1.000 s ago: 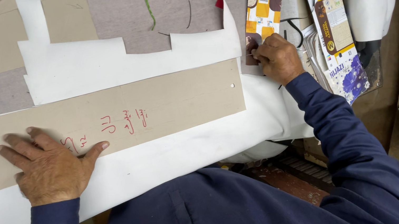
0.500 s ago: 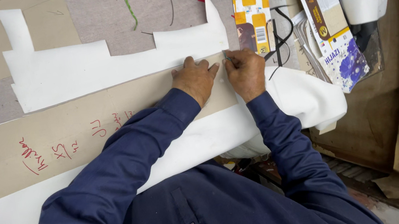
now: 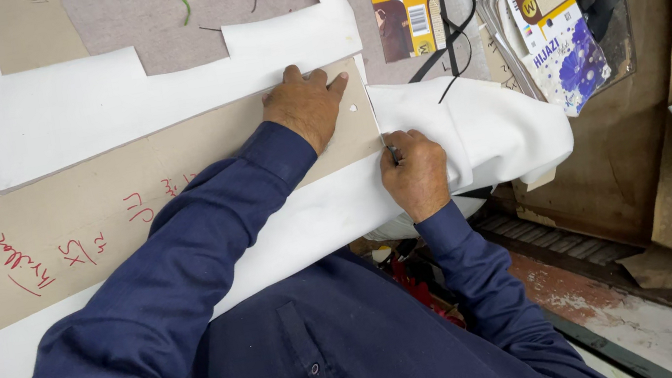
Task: The person uses a cardboard template and a pen to trace and cut a piece of white fabric. They then fold the cut fabric and handle several pre-cut black fabric pieces, stacking them on the table.
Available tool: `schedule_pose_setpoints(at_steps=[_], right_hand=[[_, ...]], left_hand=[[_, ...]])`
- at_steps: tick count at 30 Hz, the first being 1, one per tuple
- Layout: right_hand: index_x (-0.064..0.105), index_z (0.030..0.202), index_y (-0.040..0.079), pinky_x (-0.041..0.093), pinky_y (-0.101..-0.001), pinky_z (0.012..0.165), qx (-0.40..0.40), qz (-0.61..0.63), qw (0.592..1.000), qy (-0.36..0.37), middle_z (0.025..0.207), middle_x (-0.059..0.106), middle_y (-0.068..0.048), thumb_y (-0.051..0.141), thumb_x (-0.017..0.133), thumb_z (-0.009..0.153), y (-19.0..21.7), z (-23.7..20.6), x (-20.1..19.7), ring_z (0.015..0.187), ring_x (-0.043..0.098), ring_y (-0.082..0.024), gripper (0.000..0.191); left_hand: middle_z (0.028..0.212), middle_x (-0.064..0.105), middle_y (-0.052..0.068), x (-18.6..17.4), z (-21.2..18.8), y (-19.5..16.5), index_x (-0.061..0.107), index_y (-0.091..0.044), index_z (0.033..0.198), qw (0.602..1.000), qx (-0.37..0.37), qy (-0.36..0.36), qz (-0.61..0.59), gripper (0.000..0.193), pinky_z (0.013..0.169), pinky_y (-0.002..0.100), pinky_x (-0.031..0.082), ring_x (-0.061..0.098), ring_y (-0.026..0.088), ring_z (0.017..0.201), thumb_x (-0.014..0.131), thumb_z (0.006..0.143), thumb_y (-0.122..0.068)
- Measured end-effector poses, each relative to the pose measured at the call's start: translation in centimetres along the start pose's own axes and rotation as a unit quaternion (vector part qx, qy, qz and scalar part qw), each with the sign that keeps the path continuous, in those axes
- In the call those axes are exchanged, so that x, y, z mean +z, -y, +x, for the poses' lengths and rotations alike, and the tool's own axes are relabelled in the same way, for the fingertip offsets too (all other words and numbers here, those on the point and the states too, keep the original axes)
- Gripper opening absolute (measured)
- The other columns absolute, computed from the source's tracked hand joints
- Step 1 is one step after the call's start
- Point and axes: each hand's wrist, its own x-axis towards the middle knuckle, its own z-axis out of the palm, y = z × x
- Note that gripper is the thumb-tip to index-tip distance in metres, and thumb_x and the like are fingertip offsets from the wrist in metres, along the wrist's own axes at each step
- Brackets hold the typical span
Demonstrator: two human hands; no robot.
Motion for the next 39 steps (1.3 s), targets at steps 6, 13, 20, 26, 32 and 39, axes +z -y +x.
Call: schedule_pose_setpoints(at_steps=[6, 13, 20, 26, 32, 39], right_hand=[[0.075, 0.1, -0.003, 0.056, -0.0357, 0.056, 0.017, 0.005, 1.0, 0.002, 0.08, 0.07, -0.017, -0.004, 0.072, 0.081, -1.0, -1.4, 0.0, 0.062, 0.068, -0.026, 0.02], [0.076, 0.099, -0.002, 0.057, -0.035, 0.059, 0.004, 0.021, 0.999, 0.028, 0.081, 0.07, -0.017, -0.002, 0.074, 0.082, -1.8, -1.2, -1.3, 0.063, 0.069, -0.025, 0.017], [0.075, 0.114, 0.005, 0.055, -0.0358, 0.054, 0.049, 0.118, 0.989, 0.079, 0.09, 0.073, -0.013, 0.013, 0.074, 0.093, -0.9, 2.9, -5.3, 0.062, 0.07, -0.026, 0.023], [0.075, 0.122, 0.008, 0.058, -0.0416, 0.064, -0.089, -0.081, 0.988, 0.098, 0.09, 0.077, -0.016, 0.036, 0.083, 0.085, 4.1, 3.0, -0.9, 0.072, 0.074, -0.032, 0.048], [0.078, 0.122, 0.014, 0.058, -0.0459, 0.071, -0.034, -0.152, 0.978, 0.136, 0.087, 0.076, -0.017, 0.046, 0.084, 0.084, 6.1, 2.4, 0.7, 0.078, 0.074, -0.036, 0.05], [0.071, 0.129, 0.006, 0.057, -0.0394, 0.075, -0.075, -0.017, 0.974, 0.214, 0.098, 0.075, -0.017, 0.024, 0.073, 0.097, 18.0, -0.9, 3.3, 0.084, 0.073, -0.029, 0.037]], left_hand=[[0.142, 0.049, 0.009, -0.3, -0.3, -0.2, 0.031, -0.024, 0.159, 1.0, 0.008, 0.008, 0.014, 0.081, 0.082, 0.049, 0.061, 0.051, 0.036, 0.12, 0.072, 0.089, -0.017], [0.137, 0.052, 0.01, -0.4, -0.2, 0.1, 0.035, -0.023, 0.158, 1.0, 0.007, -0.015, 0.001, 0.075, 0.076, 0.042, 0.063, 0.053, 0.034, 0.117, 0.068, 0.092, -0.012], [0.133, 0.055, 0.01, 0.0, -0.1, 0.6, 0.04, -0.018, 0.155, 0.999, 0.012, -0.045, -0.015, 0.073, 0.074, 0.042, 0.063, 0.056, 0.032, 0.116, 0.068, 0.089, -0.009], [0.127, 0.062, 0.009, 2.3, -4.2, 5.4, 0.065, -0.019, 0.134, 0.99, 0.031, -0.113, -0.077, 0.041, 0.091, 0.041, 0.056, 0.058, 0.032, 0.119, 0.06, 0.095, -0.008], [0.116, 0.069, 0.008, 5.2, -24.8, 23.3, 0.063, -0.033, 0.14, 0.994, -0.094, -0.055, -0.021, 0.044, 0.095, 0.043, 0.055, 0.066, 0.027, 0.108, 0.057, 0.102, -0.01], [0.119, 0.067, 0.007, 6.4, -34.4, 32.6, 0.046, -0.038, 0.152, 0.996, -0.087, 0.017, -0.006, 0.089, 0.094, 0.043, 0.054, 0.063, 0.03, 0.113, 0.086, 0.075, -0.017]])
